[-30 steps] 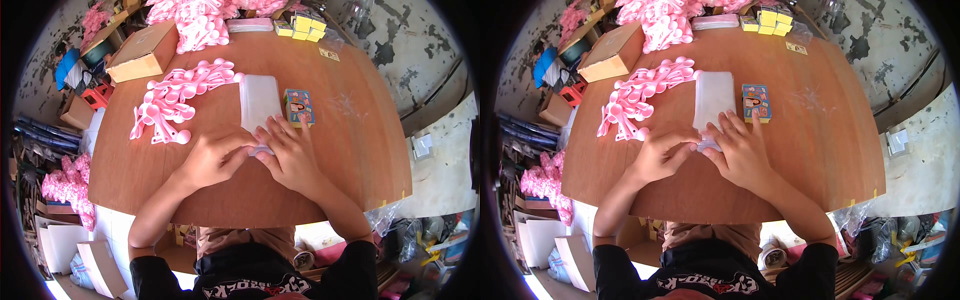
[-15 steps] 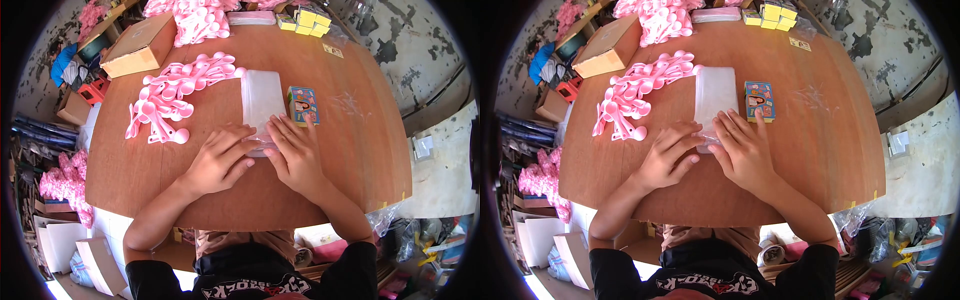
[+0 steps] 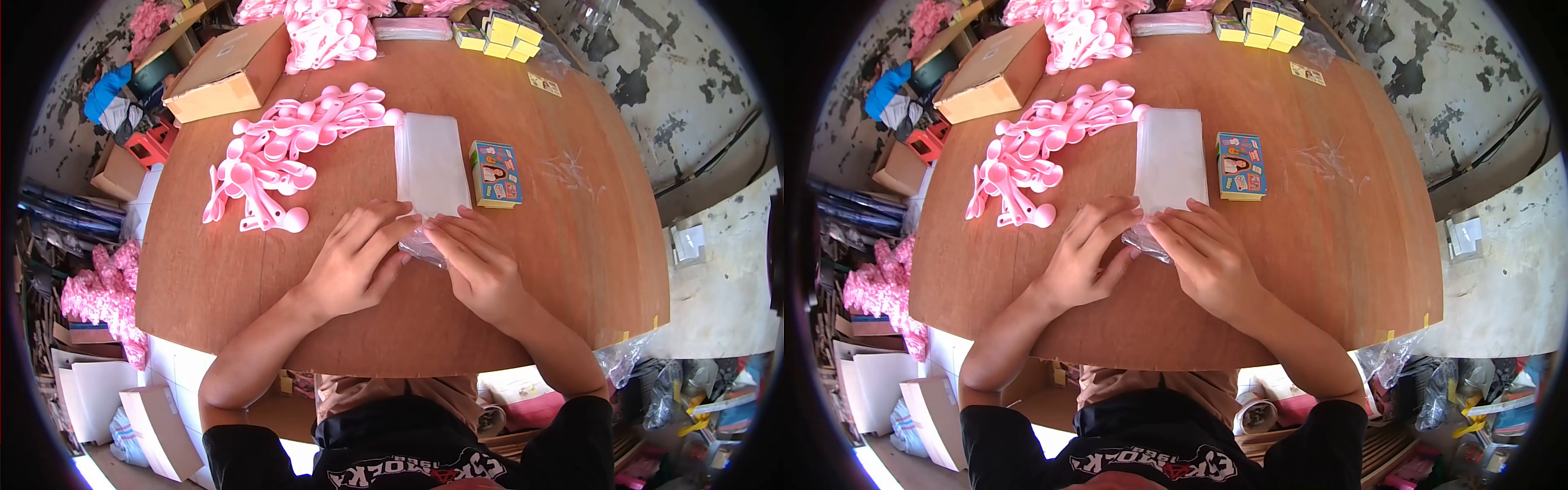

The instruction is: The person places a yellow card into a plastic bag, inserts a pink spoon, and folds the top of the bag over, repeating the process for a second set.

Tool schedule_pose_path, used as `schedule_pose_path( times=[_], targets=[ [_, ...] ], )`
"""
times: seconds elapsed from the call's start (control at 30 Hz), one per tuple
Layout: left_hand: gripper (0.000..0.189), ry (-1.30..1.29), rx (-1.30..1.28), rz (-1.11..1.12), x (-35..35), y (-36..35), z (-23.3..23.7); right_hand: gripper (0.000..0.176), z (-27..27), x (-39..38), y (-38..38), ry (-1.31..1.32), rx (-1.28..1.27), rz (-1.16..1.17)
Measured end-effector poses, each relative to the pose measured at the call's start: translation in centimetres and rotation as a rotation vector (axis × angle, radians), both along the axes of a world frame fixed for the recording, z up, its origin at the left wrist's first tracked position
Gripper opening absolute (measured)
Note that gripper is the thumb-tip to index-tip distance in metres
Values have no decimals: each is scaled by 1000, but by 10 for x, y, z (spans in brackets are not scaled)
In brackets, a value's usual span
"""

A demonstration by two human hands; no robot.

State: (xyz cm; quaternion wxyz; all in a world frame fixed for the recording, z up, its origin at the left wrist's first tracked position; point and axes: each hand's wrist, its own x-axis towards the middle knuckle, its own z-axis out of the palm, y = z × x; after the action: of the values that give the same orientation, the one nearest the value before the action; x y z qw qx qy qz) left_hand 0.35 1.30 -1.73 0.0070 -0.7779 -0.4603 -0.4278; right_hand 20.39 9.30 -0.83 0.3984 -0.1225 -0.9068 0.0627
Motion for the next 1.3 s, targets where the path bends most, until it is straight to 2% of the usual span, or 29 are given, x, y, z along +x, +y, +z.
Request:
schedule_pose_path(
  times=[0.2,0.27,0.3,0.37,0.5,0.6,0.63,0.7,0.77,0.8,0.9,0.97,1.03,1.13,1.23,1.3],
  targets=[
    [45,-46,30,12,2,-2,6,26,2,0,1,140,-29,99],
    [30,6,47,-47,0,-1,5,22,3,-1,-1,149,-37,147],
    [30,6,47,-46,-1,-1,3,22,3,-1,-3,149,-38,147],
    [16,-57,40,-23,-1,-1,-1,27,3,-3,-5,183,-56,134],
    [13,-70,72,2,-2,-2,3,25,12,2,-1,168,-104,150],
    [12,-139,55,16,-4,-6,8,25,37,19,20,-10,-95,59],
    [11,-236,24,22,-4,-7,9,25,38,22,28,-11,-97,60],
    [11,-333,-7,27,-7,-8,7,29,41,29,40,-74,-132,-312],
    [10,-552,-79,-46,-15,-6,0,29,36,44,57,-165,-160,-332],
    [10,-844,-117,-161,-8,-5,2,30,33,49,63,-257,-187,-351],
    [13,-974,-196,-85,-17,-8,5,25,26,53,72,-232,-122,-319],
    [9,-1022,-209,-90,-20,-7,9,23,27,52,71,-225,-167,-316],
    [7,-1222,-291,-169,-22,-5,15,20,28,53,71,-217,-211,-314],
    [12,-1306,-323,-204,-25,-4,13,17,28,52,71,-209,-178,-314],
    [14,-1385,-394,-265,-28,-3,14,16,28,48,64,-165,-193,-451],
    [16,-1397,-437,-287,-28,-5,15,16,27,42,60,282,-281,-470]
  ],
)
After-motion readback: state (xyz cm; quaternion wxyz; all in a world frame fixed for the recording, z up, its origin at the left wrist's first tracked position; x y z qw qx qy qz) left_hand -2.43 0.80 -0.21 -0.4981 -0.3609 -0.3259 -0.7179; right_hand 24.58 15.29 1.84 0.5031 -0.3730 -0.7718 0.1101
